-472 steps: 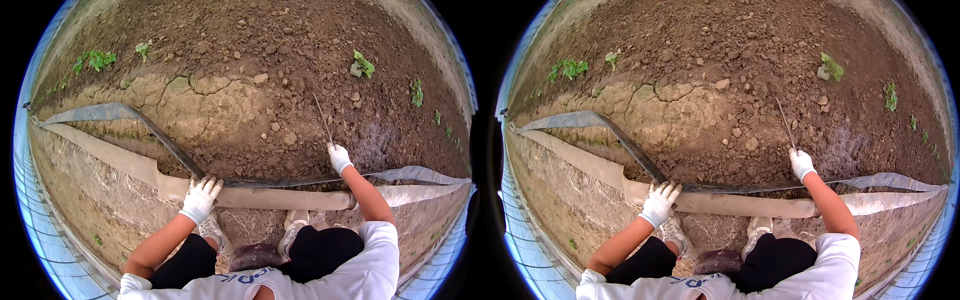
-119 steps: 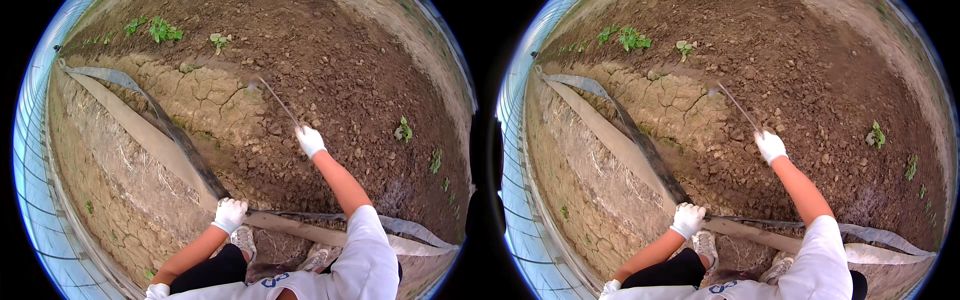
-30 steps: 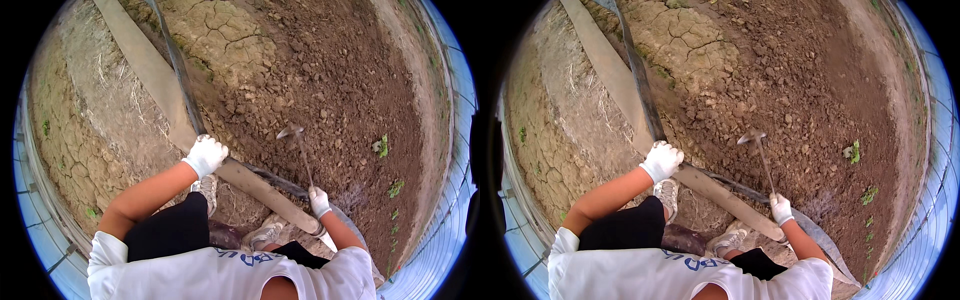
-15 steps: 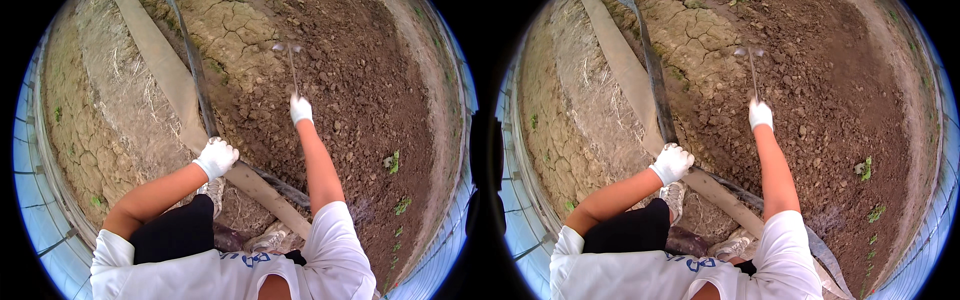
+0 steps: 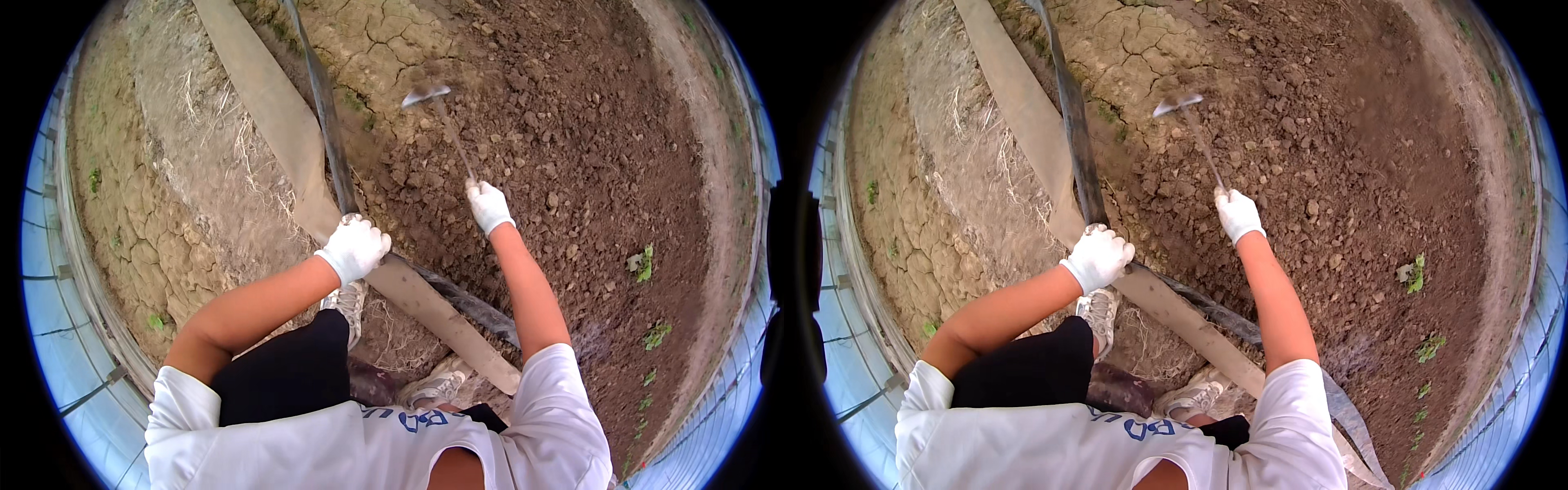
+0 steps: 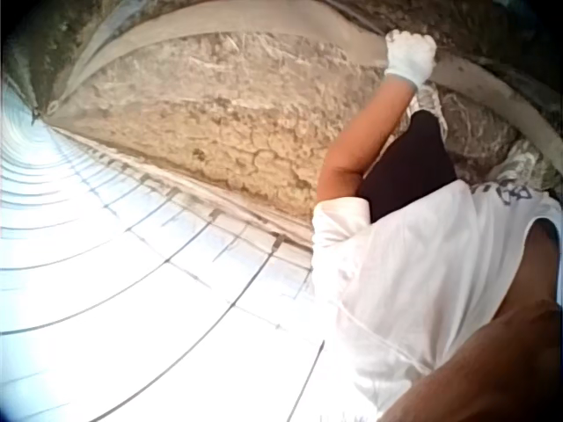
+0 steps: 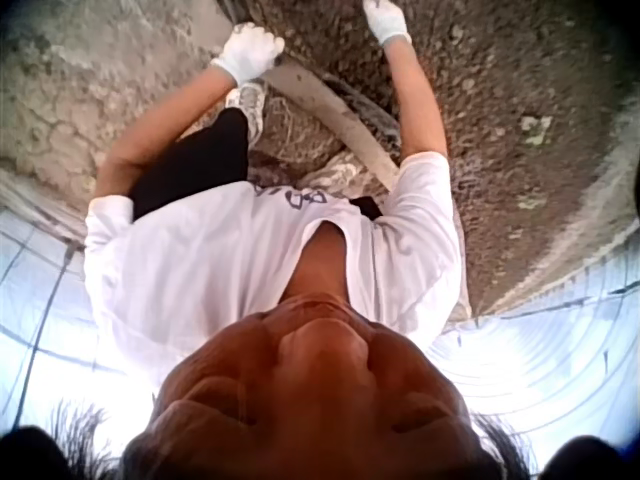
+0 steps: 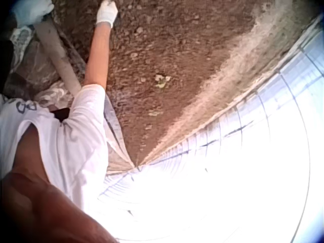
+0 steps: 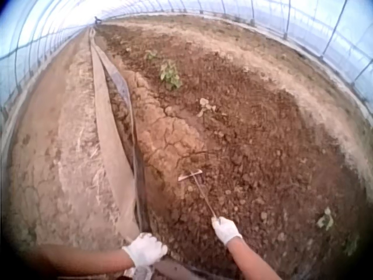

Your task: The person installs a drip irrigation system in a garden bed. They use a small hand hoe to dig a narrow trench along a row of small plants, lay a black irrigation tube into the trench, and cover it with soil. The person also connects sections of the tube using a plastic coupling.

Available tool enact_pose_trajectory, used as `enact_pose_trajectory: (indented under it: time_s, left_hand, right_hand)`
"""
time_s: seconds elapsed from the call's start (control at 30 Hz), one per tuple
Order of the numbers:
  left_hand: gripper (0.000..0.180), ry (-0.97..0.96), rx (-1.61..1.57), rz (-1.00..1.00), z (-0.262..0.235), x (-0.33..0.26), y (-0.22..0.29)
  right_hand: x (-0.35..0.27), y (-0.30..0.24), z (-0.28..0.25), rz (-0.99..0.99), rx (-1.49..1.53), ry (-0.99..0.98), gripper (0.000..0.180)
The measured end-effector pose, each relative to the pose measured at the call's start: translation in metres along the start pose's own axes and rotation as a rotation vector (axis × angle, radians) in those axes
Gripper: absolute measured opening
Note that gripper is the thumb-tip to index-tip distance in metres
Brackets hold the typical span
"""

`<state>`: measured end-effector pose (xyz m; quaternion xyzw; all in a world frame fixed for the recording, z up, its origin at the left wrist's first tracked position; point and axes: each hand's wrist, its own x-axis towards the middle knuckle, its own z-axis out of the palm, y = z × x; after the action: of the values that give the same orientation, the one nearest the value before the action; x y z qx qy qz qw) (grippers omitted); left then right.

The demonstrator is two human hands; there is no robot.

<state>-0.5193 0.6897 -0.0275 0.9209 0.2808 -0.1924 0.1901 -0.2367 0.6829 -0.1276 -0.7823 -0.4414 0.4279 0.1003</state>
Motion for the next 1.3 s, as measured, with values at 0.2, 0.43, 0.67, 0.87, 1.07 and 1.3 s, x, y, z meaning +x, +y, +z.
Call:
enact_pose_trajectory:
  time_s: [0.2, 0.43, 0.67, 0.87, 1.07, 1.3]
  left_hand:
    - [0.025, -0.043, 0.005, -0.007, -0.002, -0.007, 0.0]
    - [0.024, -0.088, -0.005, 0.027, -0.005, -0.007, 0.002]
    - [0.027, -0.062, 0.041, 0.032, -0.003, -0.009, -0.001]
    - [0.028, -0.003, 0.034, 0.046, 0.002, -0.013, -0.002]
    - [0.029, -0.015, 0.022, 0.054, -0.001, -0.012, -0.002]
    - [0.028, -0.051, 0.009, 0.047, 0.001, -0.011, -0.003]
  right_hand:
    - [-0.108, 0.145, -0.042, 0.173, -0.251, -0.039, 0.04]
    - [-0.265, 0.253, -0.125, 0.326, -0.508, 0.078, 0.04]
    - [-0.126, 0.081, -0.049, -0.109, -0.287, -0.038, 0.035]
    - [-0.066, 0.025, -0.008, -0.163, -0.467, -0.313, 0.044]
    - [-0.197, 0.213, -0.11, 0.253, -0.59, -0.171, 0.04]
    - [-0.269, 0.279, -0.139, 0.323, -0.497, 0.031, 0.047]
